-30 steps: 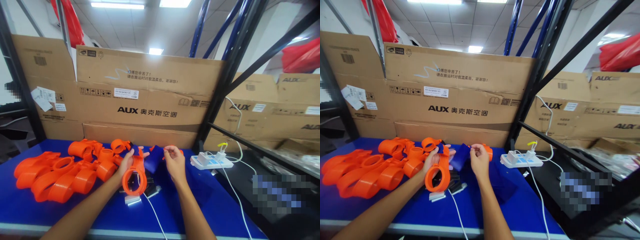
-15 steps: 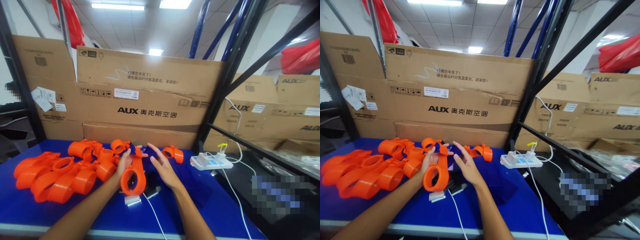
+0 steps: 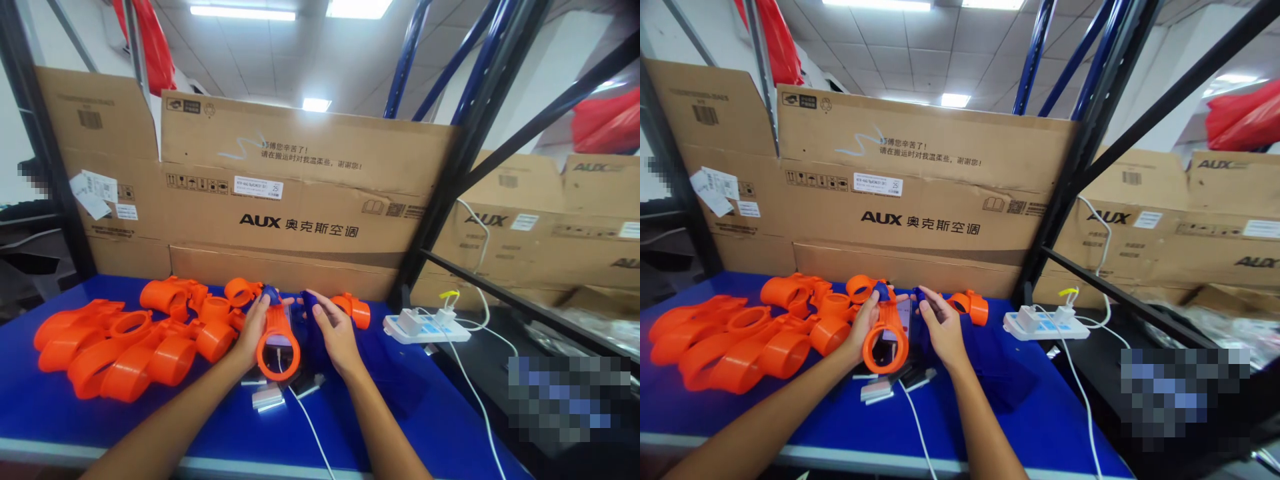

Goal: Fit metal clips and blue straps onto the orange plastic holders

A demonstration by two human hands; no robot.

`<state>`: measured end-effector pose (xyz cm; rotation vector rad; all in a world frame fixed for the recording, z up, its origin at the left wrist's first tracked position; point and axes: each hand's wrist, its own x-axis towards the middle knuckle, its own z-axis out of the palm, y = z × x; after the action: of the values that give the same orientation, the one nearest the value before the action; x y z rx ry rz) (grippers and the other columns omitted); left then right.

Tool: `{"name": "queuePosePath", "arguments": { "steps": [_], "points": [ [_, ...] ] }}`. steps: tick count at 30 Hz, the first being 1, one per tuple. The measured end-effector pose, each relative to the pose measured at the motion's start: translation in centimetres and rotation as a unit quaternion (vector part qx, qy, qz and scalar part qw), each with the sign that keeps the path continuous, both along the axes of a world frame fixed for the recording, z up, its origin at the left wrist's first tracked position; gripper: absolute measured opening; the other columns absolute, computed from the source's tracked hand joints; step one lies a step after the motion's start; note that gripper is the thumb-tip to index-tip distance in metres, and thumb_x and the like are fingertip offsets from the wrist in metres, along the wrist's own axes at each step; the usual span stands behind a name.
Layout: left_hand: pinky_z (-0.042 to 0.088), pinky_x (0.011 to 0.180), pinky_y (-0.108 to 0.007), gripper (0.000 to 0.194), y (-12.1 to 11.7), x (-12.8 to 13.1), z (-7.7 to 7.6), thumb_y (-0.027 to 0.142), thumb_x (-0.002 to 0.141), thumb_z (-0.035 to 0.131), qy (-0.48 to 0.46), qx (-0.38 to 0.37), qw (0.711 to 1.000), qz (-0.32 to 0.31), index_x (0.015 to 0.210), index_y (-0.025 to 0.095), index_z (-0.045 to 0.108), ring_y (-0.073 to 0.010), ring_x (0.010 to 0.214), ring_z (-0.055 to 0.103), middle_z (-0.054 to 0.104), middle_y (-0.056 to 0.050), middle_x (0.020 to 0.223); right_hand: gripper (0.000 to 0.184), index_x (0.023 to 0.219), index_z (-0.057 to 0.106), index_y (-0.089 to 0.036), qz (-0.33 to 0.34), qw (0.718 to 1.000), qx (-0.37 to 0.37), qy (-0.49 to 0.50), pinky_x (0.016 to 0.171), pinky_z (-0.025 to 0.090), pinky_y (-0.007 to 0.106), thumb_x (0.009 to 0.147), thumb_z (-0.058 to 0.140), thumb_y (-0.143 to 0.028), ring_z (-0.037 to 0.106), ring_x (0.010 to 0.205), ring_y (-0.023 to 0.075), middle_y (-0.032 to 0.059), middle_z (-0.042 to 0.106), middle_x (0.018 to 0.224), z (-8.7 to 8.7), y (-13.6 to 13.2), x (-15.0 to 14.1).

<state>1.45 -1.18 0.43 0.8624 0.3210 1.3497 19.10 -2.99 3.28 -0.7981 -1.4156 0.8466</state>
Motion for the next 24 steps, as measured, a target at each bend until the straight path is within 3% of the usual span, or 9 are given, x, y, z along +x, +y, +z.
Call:
{"name": "queuePosePath", "arguments": {
  "steps": [3, 7, 14, 24],
  "points": [
    [0.056, 0.098, -0.042, 0.05, 0.35, -0.13, -0.41, 0.048, 0.085, 0.081, 0.028, 0.006, 0.994, 0.105, 0.125, 0.022, 0.066, -0.031, 0.116, 0.07, 0.075, -0.012, 0.124, 0.043, 0.125, 0.076, -0.027, -0.01, 0.999, 0.018, -0.026, 0.104, 0.058, 0.05, 0.09, 0.075, -0.054, 0.075, 0.107, 0.0288, 0.0082, 0.079, 0.121, -0.26, 0.05, -0.03],
    [0.053, 0.101, -0.035, 0.05, 0.43, -0.12, -0.86, 0.033, 0.078, 0.086, 0.079, 0.033, 0.984, 0.155, 0.124, 0.026, 0.067, -0.0261, 0.122, 0.065, 0.071, -0.006, 0.127, 0.041, 0.123, 0.078, -0.027, -0.022, 0.997, 0.043, -0.064, 0.107, 0.054, 0.055, 0.089, 0.076, -0.05, 0.073, 0.114, 0.0317, 0.0091, 0.079, 0.123, -0.44, 0.03, -0.03],
    [0.048, 0.107, -0.038, 0.054, 0.32, -0.17, -0.86, 0.029, 0.076, 0.087, 0.107, 0.07, 0.979, 0.161, 0.126, 0.025, 0.067, -0.0275, 0.123, 0.064, 0.071, -0.007, 0.123, 0.037, 0.121, 0.078, -0.028, -0.029, 0.991, 0.061, -0.115, 0.115, 0.048, 0.056, 0.087, 0.08, -0.042, 0.069, 0.123, 0.0313, 0.0086, 0.076, 0.129, -0.24, -0.2, -0.03],
    [0.046, 0.11, -0.039, 0.055, 0.25, -0.3, -0.96, 0.031, 0.077, 0.088, 0.102, 0.073, 0.979, 0.159, 0.127, 0.025, 0.067, -0.0281, 0.125, 0.063, 0.071, -0.007, 0.126, 0.036, 0.12, 0.077, -0.026, -0.038, 0.988, 0.058, -0.135, 0.112, 0.049, 0.053, 0.088, 0.078, -0.043, 0.07, 0.119, 0.0304, 0.009, 0.077, 0.126, -0.31, -0.12, -0.09]
  ]
}}
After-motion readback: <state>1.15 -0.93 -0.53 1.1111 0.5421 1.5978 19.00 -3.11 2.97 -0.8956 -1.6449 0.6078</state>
